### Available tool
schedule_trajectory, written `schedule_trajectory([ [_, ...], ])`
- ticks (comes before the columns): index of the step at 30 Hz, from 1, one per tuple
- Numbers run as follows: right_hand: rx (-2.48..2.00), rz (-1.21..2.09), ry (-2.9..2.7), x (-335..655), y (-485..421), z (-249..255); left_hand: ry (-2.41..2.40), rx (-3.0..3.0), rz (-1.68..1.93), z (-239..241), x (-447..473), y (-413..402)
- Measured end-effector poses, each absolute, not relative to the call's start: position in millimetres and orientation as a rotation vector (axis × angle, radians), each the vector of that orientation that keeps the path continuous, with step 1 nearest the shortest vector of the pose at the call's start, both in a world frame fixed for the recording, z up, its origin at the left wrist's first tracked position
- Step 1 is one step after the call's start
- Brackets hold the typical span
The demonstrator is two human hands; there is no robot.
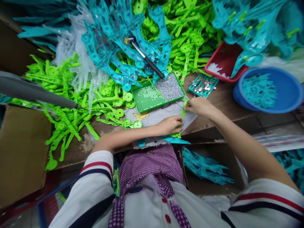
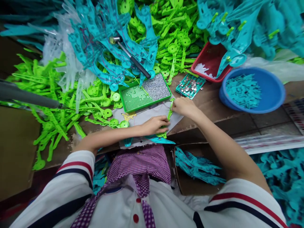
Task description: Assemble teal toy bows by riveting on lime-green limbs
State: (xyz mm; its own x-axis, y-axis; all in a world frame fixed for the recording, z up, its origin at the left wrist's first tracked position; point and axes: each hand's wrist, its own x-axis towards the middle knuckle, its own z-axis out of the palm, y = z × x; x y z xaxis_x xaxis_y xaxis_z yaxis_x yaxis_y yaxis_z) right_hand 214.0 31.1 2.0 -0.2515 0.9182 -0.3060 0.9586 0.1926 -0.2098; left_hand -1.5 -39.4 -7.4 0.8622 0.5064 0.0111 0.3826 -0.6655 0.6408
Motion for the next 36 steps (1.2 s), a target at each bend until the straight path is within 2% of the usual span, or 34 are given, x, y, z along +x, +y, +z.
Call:
schedule_trajectory([
  [6,2.078,-0.738,2.461,224,-5,0,0.659,2.392,0.226,-8,-1,-42],
  [10,1.976,-0.736,2.508,224,-6,5,0.650,2.413,0.186,-5,-3,-41],
  [15,1.977,-0.820,2.637,226,-12,28,0.851,2.485,0.435,19,-2,-23],
  [19,2.189,-1.261,2.659,226,-28,33,0.996,2.457,0.477,36,8,-1],
  [22,2.493,-1.639,2.442,221,-34,20,1.024,2.356,0.390,37,14,6],
  [24,2.623,-1.762,2.301,216,-36,8,1.051,2.319,0.362,34,16,6],
  [31,2.811,-1.768,2.182,204,-38,-9,0.933,2.289,0.291,25,11,8],
  [36,2.851,-1.591,2.174,209,-36,-16,0.997,2.429,0.280,16,12,13],
])
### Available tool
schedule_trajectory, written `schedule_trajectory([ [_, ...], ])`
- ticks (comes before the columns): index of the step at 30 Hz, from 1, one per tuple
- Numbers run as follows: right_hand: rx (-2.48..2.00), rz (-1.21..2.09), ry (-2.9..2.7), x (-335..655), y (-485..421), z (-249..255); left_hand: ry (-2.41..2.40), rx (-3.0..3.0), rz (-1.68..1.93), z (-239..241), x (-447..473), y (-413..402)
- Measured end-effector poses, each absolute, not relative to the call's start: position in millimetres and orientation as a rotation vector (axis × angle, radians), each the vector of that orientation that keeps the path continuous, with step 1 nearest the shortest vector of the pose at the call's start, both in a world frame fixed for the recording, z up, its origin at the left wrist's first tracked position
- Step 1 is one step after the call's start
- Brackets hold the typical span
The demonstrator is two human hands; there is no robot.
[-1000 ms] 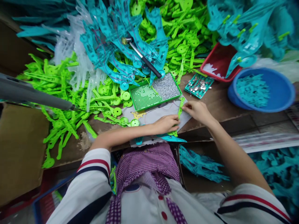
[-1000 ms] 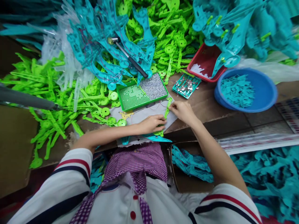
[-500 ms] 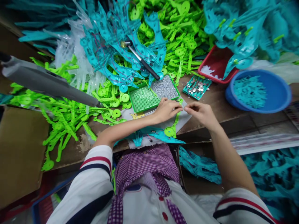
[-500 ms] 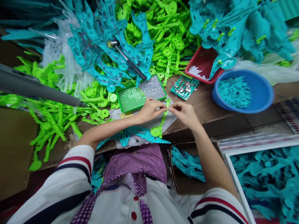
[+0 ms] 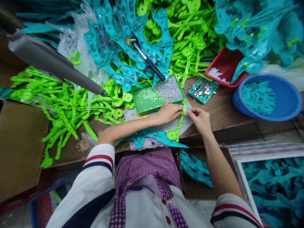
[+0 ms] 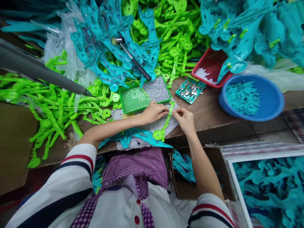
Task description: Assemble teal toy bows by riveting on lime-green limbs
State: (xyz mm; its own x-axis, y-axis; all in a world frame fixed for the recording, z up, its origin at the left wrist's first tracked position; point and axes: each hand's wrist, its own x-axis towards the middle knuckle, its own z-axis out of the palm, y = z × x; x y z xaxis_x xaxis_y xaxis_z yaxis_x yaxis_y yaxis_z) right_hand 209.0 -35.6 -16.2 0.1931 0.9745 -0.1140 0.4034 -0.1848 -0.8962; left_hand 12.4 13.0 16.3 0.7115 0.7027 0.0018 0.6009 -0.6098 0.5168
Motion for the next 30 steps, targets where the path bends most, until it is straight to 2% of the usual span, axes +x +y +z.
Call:
schedule_trajectory([
  [5,-1.841,0.893,-1.412,210,-27,-22,1.081,2.630,0.335,13,10,-1],
  [13,-2.033,0.784,-1.489,199,-28,-10,1.040,2.537,0.212,12,4,2],
  [30,-2.046,0.768,-1.448,200,-39,-10,1.070,2.376,0.030,20,17,8],
])
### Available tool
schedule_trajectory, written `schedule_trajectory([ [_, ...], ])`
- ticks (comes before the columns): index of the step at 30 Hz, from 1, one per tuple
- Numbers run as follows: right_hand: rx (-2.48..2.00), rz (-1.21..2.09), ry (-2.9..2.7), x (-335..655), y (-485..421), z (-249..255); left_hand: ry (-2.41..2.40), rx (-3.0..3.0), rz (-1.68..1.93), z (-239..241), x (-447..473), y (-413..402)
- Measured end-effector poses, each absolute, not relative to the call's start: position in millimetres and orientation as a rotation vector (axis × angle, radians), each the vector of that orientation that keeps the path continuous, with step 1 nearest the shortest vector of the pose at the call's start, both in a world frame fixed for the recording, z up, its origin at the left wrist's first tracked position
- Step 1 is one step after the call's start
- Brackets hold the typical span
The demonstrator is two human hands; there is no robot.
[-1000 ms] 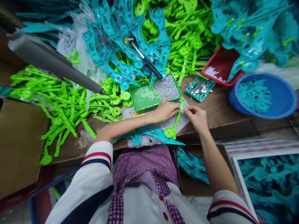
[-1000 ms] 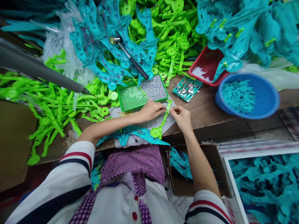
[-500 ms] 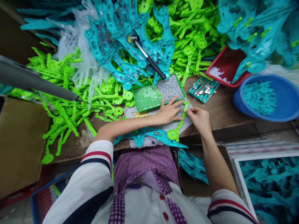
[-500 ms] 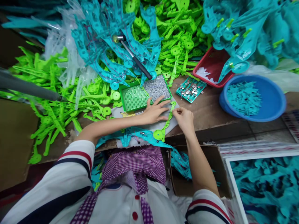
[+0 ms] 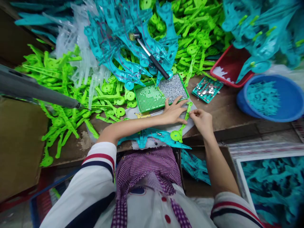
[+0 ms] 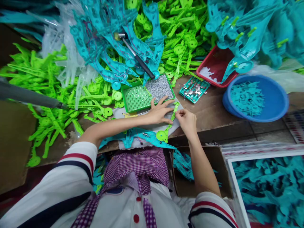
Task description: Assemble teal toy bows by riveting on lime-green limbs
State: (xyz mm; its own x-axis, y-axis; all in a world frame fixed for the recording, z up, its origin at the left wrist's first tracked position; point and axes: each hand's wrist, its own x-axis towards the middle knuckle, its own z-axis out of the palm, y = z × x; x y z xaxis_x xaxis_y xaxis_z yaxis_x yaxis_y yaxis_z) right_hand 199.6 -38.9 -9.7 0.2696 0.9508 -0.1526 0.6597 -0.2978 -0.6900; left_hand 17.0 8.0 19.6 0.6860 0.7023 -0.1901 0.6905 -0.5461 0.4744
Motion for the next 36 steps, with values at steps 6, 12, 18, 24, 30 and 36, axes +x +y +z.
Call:
schedule_trajectory([
  [6,-1.967,0.767,-1.519,202,-40,-11,1.080,2.370,-0.035,24,18,9],
  [12,-1.927,0.715,-1.459,201,-43,-16,1.079,2.373,-0.059,26,19,8],
  [18,-1.880,0.669,-1.487,199,-43,-21,1.087,2.392,-0.045,22,20,8],
  [24,-1.937,0.679,-1.555,199,-39,-20,1.092,2.385,-0.054,22,21,8],
  [30,-2.025,0.688,-1.676,204,-29,-12,1.089,2.373,-0.076,23,22,10],
  [36,-1.867,0.965,-1.501,217,-32,-17,1.092,2.362,-0.063,19,22,10],
])
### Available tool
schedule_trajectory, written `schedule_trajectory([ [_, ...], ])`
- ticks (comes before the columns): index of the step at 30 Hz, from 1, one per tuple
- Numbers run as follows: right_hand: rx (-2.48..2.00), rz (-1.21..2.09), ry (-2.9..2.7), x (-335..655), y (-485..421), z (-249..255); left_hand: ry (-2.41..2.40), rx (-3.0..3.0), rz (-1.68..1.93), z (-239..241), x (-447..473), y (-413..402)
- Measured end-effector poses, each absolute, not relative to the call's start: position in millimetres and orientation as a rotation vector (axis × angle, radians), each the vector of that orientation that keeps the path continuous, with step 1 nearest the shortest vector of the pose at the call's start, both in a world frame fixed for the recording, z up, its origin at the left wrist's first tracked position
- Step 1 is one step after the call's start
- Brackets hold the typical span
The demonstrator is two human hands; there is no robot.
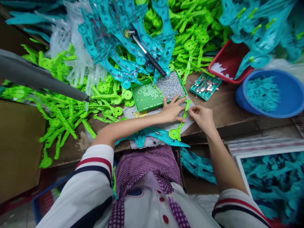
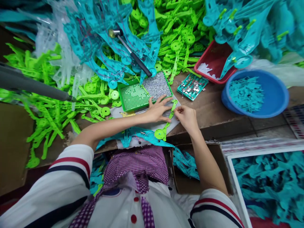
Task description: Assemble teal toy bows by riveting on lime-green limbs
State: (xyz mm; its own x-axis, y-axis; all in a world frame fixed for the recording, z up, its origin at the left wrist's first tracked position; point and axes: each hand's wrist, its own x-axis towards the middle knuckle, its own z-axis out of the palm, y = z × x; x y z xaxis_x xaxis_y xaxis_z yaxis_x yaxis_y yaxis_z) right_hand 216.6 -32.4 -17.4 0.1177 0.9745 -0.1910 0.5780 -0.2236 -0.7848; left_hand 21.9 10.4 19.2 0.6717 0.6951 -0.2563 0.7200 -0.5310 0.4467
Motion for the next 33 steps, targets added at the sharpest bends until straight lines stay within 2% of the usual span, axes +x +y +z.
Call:
schedule_trajectory([
  [2,-1.752,0.987,-1.487,223,-36,-20,1.091,2.356,-0.060,19,22,10],
  [7,-1.626,0.665,-1.809,226,-43,-19,1.070,2.372,-0.053,19,21,10],
  [10,-1.630,0.592,-1.844,220,-45,-15,1.078,2.379,-0.039,18,21,10],
  [20,-1.569,1.019,-1.320,213,-47,-19,1.155,2.315,0.188,23,19,3],
  [33,-1.496,1.135,-1.081,212,-46,-32,1.113,2.351,0.248,18,22,8],
])
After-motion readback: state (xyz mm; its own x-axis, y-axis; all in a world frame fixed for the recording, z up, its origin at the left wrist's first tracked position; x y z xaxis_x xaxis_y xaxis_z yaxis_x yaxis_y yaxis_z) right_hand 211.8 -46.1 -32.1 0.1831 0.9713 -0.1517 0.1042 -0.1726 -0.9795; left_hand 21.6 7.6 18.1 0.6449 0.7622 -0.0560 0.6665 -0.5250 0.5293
